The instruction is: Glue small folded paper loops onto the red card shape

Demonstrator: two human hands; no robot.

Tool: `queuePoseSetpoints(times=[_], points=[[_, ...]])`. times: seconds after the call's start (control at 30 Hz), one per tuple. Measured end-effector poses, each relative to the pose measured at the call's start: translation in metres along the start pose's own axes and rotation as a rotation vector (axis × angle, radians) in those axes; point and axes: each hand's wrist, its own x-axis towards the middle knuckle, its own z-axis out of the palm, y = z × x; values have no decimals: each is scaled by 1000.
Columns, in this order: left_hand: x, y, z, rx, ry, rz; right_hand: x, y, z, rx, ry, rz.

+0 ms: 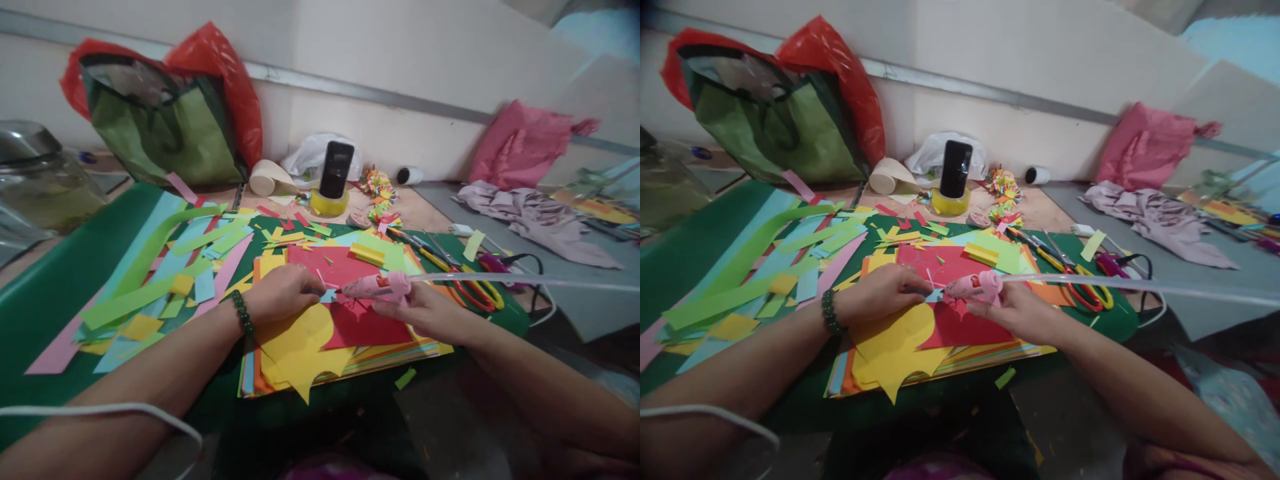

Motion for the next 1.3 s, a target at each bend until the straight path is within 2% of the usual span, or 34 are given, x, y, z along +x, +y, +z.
queuePoseSetpoints(times=[0.37,0.73,1.03,1.3], points=[[1,-1,1,44,3,58,-1,3,0,-14,0,2],[1,-3,2,-6,33,100,2,3,2,-49,35,6],[1,-4,3,-26,21,109,6,3,1,-15,0,-16],[1,-4,3,-32,24,120,5,2,-1,-49,-25,34]])
